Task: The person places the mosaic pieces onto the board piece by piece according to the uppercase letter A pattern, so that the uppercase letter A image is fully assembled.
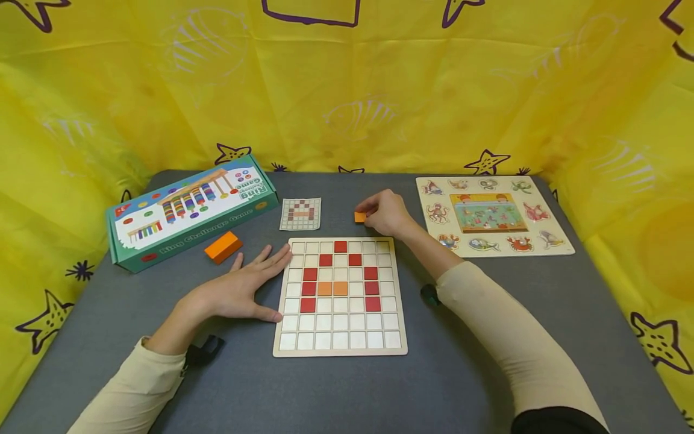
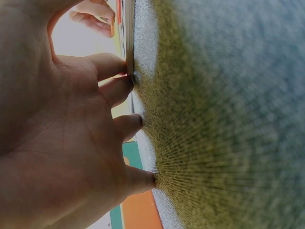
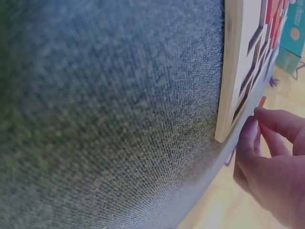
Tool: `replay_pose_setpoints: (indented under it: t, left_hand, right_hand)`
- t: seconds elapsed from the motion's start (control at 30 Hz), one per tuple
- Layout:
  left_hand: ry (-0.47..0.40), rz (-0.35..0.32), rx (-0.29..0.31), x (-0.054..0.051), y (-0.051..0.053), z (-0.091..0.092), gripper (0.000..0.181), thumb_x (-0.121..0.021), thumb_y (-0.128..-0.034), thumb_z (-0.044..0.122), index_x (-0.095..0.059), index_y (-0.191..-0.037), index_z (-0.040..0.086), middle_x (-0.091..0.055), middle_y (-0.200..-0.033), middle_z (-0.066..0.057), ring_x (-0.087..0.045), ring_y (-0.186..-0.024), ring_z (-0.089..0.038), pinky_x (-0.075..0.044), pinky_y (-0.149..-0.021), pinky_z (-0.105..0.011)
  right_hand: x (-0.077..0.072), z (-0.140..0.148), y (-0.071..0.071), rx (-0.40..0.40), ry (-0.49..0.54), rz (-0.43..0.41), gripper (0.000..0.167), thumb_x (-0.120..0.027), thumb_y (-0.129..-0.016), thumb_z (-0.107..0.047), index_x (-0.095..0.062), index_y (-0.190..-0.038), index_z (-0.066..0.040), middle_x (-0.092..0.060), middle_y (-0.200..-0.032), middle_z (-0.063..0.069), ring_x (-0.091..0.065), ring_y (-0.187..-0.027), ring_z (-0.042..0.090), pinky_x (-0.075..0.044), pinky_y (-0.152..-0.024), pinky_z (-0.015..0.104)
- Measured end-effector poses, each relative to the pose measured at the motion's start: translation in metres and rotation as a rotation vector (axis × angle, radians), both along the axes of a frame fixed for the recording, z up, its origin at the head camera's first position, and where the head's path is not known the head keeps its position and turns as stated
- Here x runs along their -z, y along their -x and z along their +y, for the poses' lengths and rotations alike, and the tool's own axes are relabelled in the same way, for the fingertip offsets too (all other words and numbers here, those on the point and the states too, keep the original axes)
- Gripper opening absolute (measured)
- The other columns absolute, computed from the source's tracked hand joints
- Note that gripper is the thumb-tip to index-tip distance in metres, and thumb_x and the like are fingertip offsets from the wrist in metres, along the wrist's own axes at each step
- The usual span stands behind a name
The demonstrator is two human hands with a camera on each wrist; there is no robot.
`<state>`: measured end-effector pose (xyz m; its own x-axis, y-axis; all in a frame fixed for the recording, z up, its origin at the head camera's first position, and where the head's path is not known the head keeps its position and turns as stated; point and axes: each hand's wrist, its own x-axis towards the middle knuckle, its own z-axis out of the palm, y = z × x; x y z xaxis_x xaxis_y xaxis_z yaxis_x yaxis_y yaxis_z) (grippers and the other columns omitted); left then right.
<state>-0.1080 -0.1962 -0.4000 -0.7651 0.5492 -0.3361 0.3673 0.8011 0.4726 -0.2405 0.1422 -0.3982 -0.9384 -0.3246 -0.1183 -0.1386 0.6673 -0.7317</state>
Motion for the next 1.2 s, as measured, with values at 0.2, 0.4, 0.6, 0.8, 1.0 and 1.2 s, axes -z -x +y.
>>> replay_pose_setpoints:
  t: [0.2,0.4,0.6,0.8,1.0,1.2]
  left_hand:
    - [0.002,-0.004,-0.003,-0.001,0.0,0.0,0.121,-0.085,-0.0794,0.058,-0.012,-0.169,0.02,0.001,-0.177,0.001,0.003,-0.162,-0.041,0.008,-0.116,-0.081]
    - [0.004,-0.002,-0.005,-0.001,0.0,0.0,0.122,-0.085,-0.0792,0.058,-0.012,-0.169,0.021,0.001,-0.177,0.001,0.002,-0.162,-0.041,0.008,-0.116,-0.081]
    - [0.002,-0.005,-0.007,0.0,0.0,0.0,0.122,-0.085,-0.0792,0.058,-0.012,-0.169,0.021,0.0,-0.177,0.001,0.003,-0.162,-0.041,0.009,-0.116,-0.08]
    - [0.001,-0.003,-0.007,0.0,0.0,0.0,0.122,-0.085,-0.0792,0.058,-0.012,-0.169,0.021,0.001,-0.177,0.001,0.002,-0.162,-0.041,0.009,-0.116,-0.081]
    - [0.004,0.0,-0.005,0.001,0.0,0.0,0.122,-0.085,-0.0794,0.058,-0.012,-0.169,0.021,0.001,-0.177,0.001,0.003,-0.162,-0.041,0.009,-0.116,-0.081]
    - [-0.001,0.005,-0.001,0.001,0.0,0.0,0.122,-0.085,-0.0794,0.058,-0.012,-0.169,0.02,0.001,-0.177,0.0,0.003,-0.162,-0.042,0.008,-0.116,-0.081]
  right_hand:
    - [-0.002,0.001,-0.004,0.009,0.006,-0.007,0.03,-0.075,-0.09,0.001,-0.08,-0.118,-0.007,-0.077,-0.115,0.015,-0.069,-0.103,0.028,-0.055,-0.077,0.033]
    - [-0.006,0.003,-0.011,-0.004,0.015,-0.029,0.029,-0.074,-0.091,0.001,-0.079,-0.119,-0.005,-0.076,-0.116,0.016,-0.067,-0.101,0.028,-0.054,-0.075,0.029]
    - [-0.007,0.005,-0.016,-0.001,0.04,-0.052,0.03,-0.074,-0.089,0.002,-0.079,-0.118,-0.005,-0.076,-0.113,0.016,-0.067,-0.099,0.027,-0.053,-0.072,0.027]
    - [-0.009,0.008,-0.022,-0.003,0.044,-0.059,0.031,-0.076,-0.087,0.002,-0.08,-0.117,-0.006,-0.077,-0.114,0.015,-0.067,-0.099,0.027,-0.055,-0.073,0.028]
    - [-0.006,0.012,-0.027,-0.022,0.055,-0.065,0.032,-0.079,-0.086,0.001,-0.08,-0.116,-0.007,-0.077,-0.113,0.013,-0.068,-0.098,0.025,-0.054,-0.077,0.026]
    - [-0.006,0.016,-0.035,-0.044,0.095,-0.076,0.032,-0.08,-0.084,0.001,-0.08,-0.115,-0.005,-0.078,-0.112,0.015,-0.068,-0.096,0.024,-0.054,-0.075,0.023]
